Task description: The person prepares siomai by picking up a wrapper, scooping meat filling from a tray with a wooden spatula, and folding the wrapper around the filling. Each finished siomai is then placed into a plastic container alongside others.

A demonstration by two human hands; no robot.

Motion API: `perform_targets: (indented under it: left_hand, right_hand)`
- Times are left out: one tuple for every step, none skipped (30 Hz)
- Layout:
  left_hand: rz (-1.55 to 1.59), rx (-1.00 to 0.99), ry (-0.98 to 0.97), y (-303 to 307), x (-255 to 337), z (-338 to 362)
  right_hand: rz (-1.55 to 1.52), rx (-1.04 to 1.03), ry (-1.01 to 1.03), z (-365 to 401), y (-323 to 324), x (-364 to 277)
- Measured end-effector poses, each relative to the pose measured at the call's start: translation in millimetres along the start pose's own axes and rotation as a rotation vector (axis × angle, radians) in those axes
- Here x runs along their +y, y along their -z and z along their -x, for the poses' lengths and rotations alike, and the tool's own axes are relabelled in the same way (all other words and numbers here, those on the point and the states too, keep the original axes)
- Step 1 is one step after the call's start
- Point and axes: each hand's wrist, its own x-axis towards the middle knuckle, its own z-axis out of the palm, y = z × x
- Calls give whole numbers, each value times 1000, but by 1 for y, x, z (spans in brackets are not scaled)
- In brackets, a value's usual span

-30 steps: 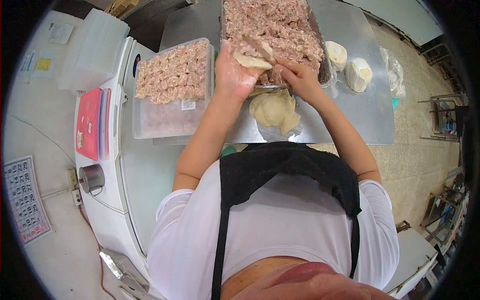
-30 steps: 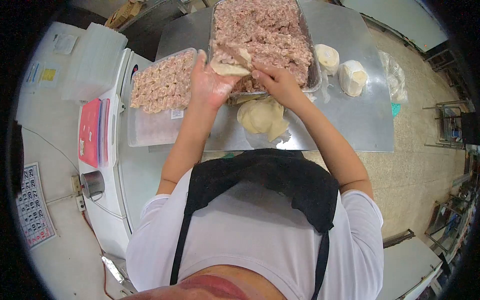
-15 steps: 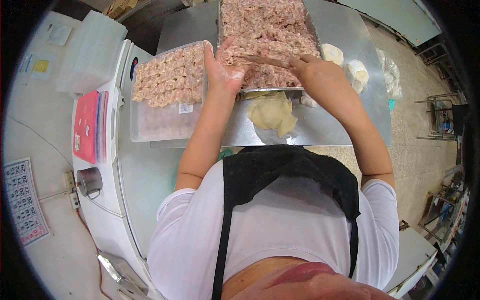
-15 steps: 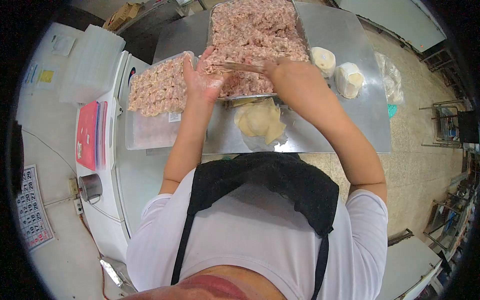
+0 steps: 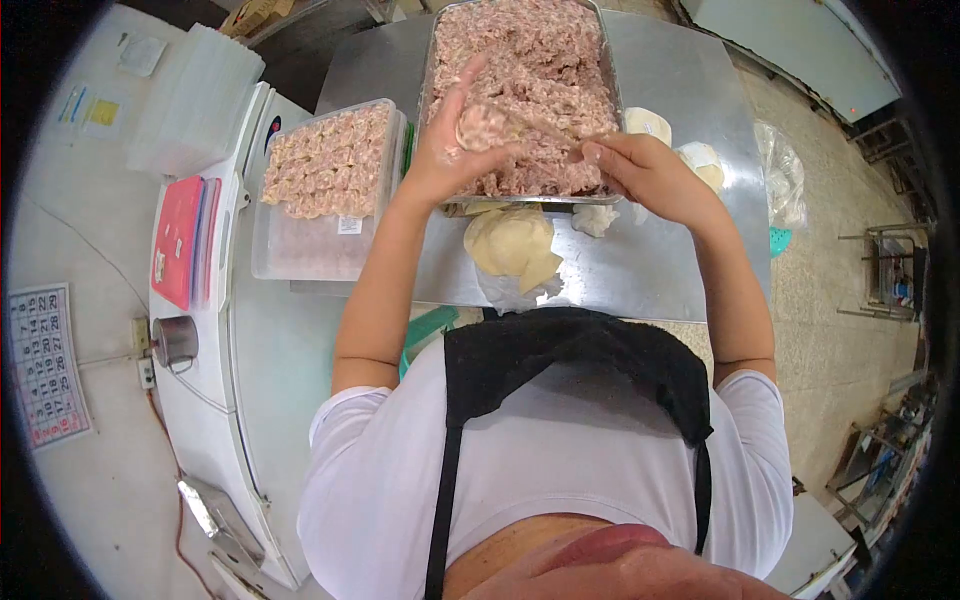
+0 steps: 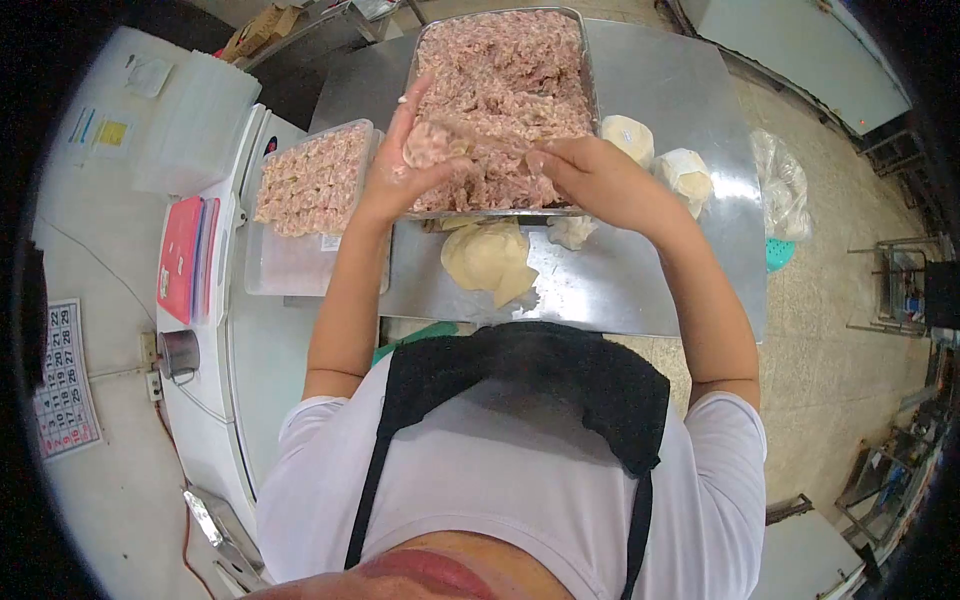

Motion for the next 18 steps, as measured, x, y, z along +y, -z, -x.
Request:
perform_targets:
  left_hand:
    - [-8, 8, 5, -1, 3, -3]
    - [-71, -90, -49, -1, 5, -6]
    - [-133, -191, -102, 0, 6, -7]
    - [-139, -187, -95, 4, 3, -9]
    - [-102, -274, -77, 9, -2, -11]
    - [-63, -361, -59, 11, -4, -12]
    - [-69, -356, -53, 9, -3, -12]
    - [-159, -423, 21, 7, -2, -11]
    - [-249, -488, 95, 5, -1, -11]
    - [-254, -482, 101, 2, -1, -11]
    - [-315, -491, 219, -2, -3, -10]
    - [-375, -498, 339, -4, -7, -9]
    - [-380, -491, 345, -6, -29, -4]
    - [-305, -300, 360, -8, -64, 2]
    - [-228, -111, 371, -8, -82, 6]
    - [-231, -103, 373, -10, -81, 5]
    - [-294, -66, 352, -13, -81, 6]
    - [-357, -32, 335, -16, -80, 9]
  right_hand:
    - [-42, -67, 34, 2, 3, 1]
    - [-43, -76, 41, 3, 4, 4]
    - [1, -64, 50, 3, 4, 8]
    - [44, -52, 59, 2, 3, 14]
    - [41, -61, 65, -1, -1, 23]
    - [24, -37, 173, -6, -8, 36]
    - [6, -13, 281, -11, -13, 48]
    - [4, -21, 286, -15, -16, 59]
    - [-20, -74, 229, -20, -17, 67]
    - [-43, -127, 173, -25, -14, 74]
    - [-43, -134, 179, -30, -8, 80]
    - [161, -52, 222, -35, 1, 81]
    - [364, 33, 265, -39, 7, 80]
    - [364, 28, 275, -35, 7, 70]
    - [400, 190, 325, -26, 1, 54]
    - [434, 352, 371, -20, -5, 43]
    - [501, 340, 410, -21, -13, 43]
    - [500, 332, 415, -30, -18, 60]
